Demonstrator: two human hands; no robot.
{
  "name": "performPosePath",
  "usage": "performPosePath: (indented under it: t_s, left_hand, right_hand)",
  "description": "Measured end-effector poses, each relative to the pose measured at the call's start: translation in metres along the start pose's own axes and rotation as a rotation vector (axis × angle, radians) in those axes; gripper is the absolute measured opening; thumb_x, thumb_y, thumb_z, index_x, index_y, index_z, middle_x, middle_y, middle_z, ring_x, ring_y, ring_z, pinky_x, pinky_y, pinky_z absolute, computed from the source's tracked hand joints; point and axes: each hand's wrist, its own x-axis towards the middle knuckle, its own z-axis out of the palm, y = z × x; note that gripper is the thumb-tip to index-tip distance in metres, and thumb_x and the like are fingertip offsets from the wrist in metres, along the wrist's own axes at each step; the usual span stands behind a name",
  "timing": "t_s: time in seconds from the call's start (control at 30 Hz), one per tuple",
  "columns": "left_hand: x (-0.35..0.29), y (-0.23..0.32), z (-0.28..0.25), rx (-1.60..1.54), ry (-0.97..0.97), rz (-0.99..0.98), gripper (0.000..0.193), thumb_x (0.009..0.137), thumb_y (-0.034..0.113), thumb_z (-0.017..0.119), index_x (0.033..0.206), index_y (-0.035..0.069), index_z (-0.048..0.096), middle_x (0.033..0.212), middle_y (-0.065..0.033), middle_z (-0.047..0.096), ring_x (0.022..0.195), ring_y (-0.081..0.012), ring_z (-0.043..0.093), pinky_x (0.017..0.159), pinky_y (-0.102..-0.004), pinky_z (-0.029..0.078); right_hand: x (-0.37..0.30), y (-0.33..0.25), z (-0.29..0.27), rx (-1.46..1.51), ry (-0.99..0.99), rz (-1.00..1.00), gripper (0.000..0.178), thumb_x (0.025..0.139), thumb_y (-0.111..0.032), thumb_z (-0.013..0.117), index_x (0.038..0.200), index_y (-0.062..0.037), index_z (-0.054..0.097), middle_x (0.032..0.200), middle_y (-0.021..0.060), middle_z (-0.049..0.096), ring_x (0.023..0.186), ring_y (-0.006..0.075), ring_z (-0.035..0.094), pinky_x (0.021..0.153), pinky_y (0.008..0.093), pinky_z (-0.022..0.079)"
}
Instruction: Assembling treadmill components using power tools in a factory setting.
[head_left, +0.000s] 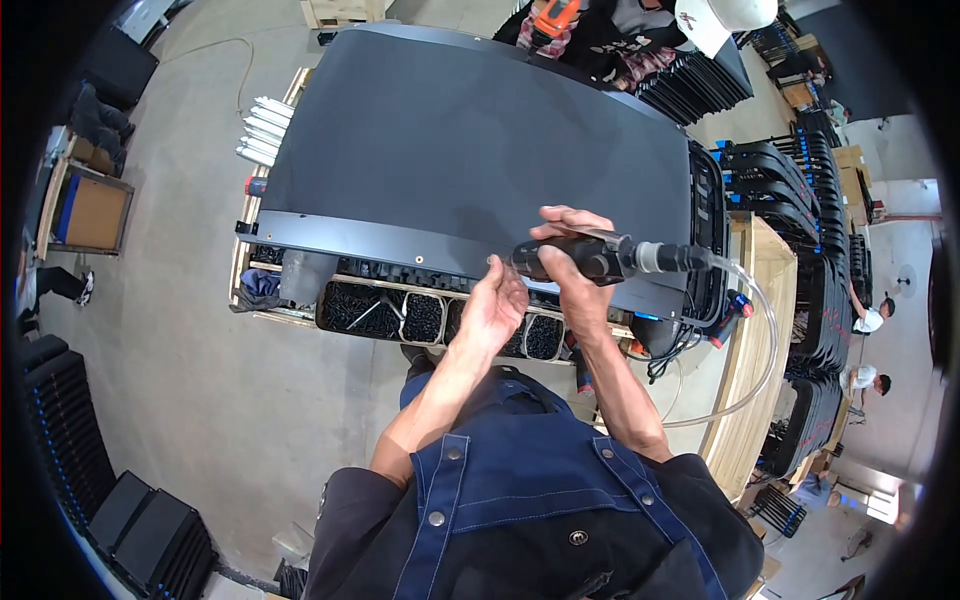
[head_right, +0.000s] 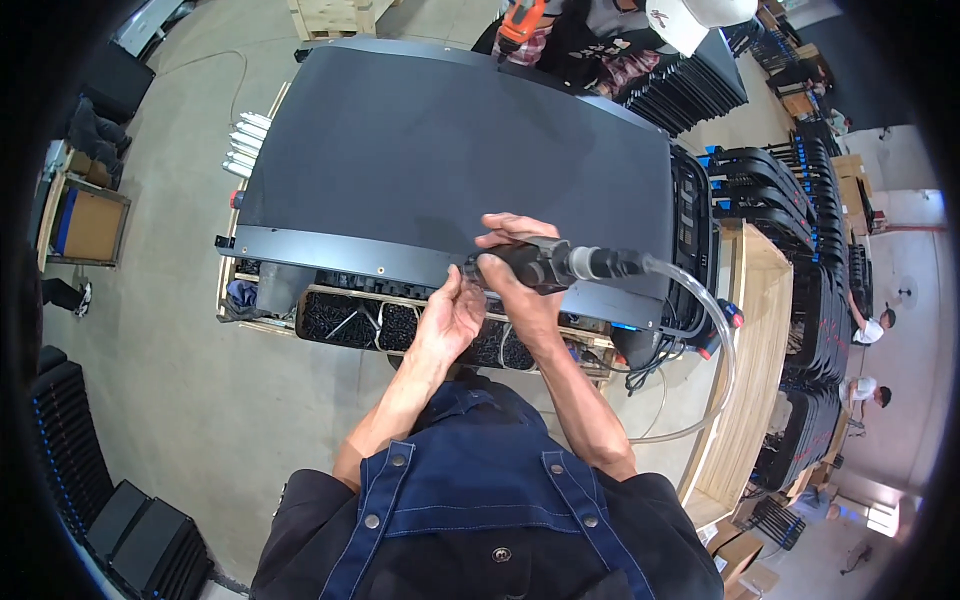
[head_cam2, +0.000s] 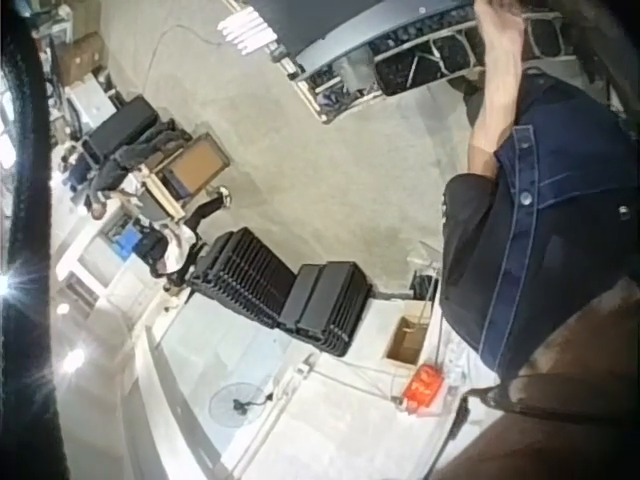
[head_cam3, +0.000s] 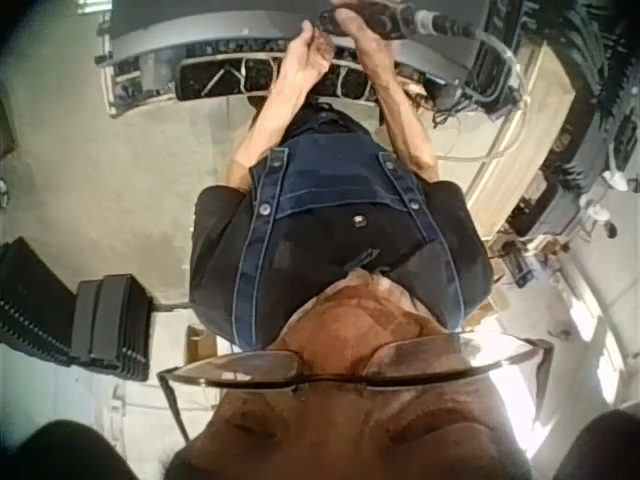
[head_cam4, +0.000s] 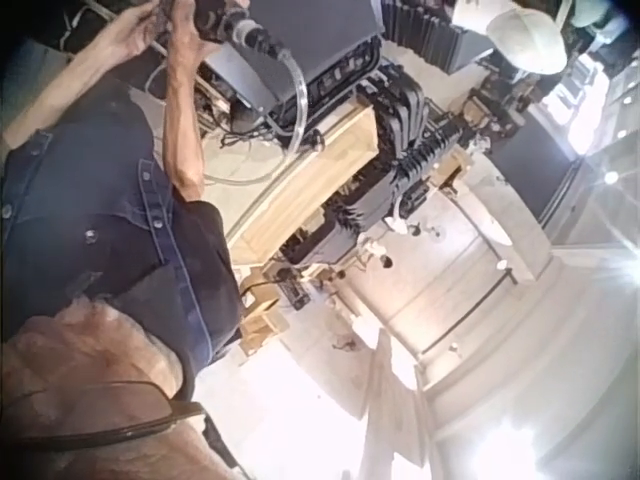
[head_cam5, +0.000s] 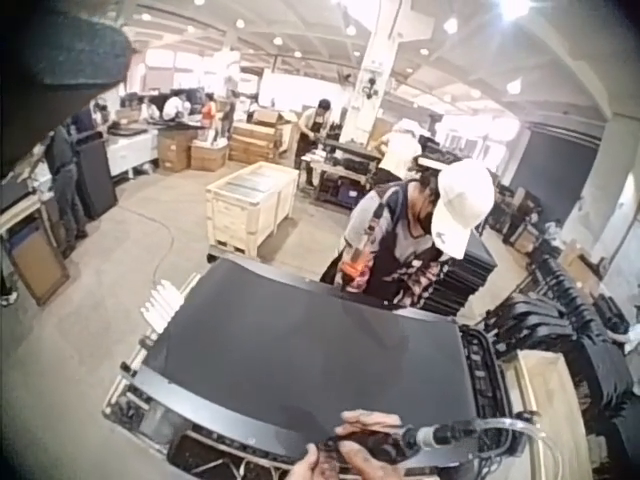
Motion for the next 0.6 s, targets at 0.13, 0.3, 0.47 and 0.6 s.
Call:
performPosePath:
  t_s: [0.13, 0.3, 0.47, 0.6]
  left_hand:
    - [-0.022, 0.005, -0.005, 0.339, 0.100, 0.045, 0.040, 0.101, 0.045, 0.060, 0.104, 0.005, 0.064, 0.085, -0.0020, 0.062, 0.067, -0.0135, 0.061, 0.057, -0.0244, 0.053]
    - [-0.034, 0.076, -0.025, 0.753, 0.311, 0.733, 0.054, 0.096, 0.053, 0.065, 0.108, 0.001, 0.056, 0.099, -0.0107, 0.062, 0.085, -0.0182, 0.066, 0.080, -0.0346, 0.058]
    - [-0.026, 0.097, -0.035, 0.855, 0.265, 0.793, 0.049, 0.097, 0.042, 0.069, 0.100, -0.005, 0.056, 0.097, -0.0131, 0.063, 0.085, -0.0192, 0.066, 0.083, -0.0352, 0.059]
    - [-0.030, 0.094, -0.038, 0.871, 0.222, 0.827, 0.048, 0.098, 0.041, 0.068, 0.101, -0.006, 0.057, 0.099, -0.0140, 0.064, 0.085, -0.0191, 0.066, 0.082, -0.0343, 0.060]
  right_hand:
    - [0.019, 0.004, 0.015, -0.032, -0.098, 0.074, 0.041, 0.080, 0.012, 0.068, 0.116, -0.0021, 0.056, 0.117, 0.0144, 0.067, 0.097, 0.0183, 0.069, 0.084, 0.0329, 0.058]
    - [0.040, 0.012, 0.025, -0.037, -0.283, 0.142, 0.037, 0.077, 0.010, 0.071, 0.110, -0.0030, 0.060, 0.112, 0.0122, 0.069, 0.094, 0.0164, 0.068, 0.084, 0.0308, 0.057]
    - [0.045, 0.007, 0.032, -0.053, -0.363, 0.183, 0.038, 0.076, 0.010, 0.071, 0.110, -0.0030, 0.062, 0.116, 0.0118, 0.069, 0.101, 0.0190, 0.069, 0.094, 0.0355, 0.056]
    - [0.030, 0.008, 0.017, -0.154, -0.558, -0.042, 0.036, 0.076, 0.009, 0.069, 0.108, -0.0038, 0.062, 0.116, 0.0161, 0.069, 0.109, 0.0264, 0.068, 0.092, 0.0380, 0.056]
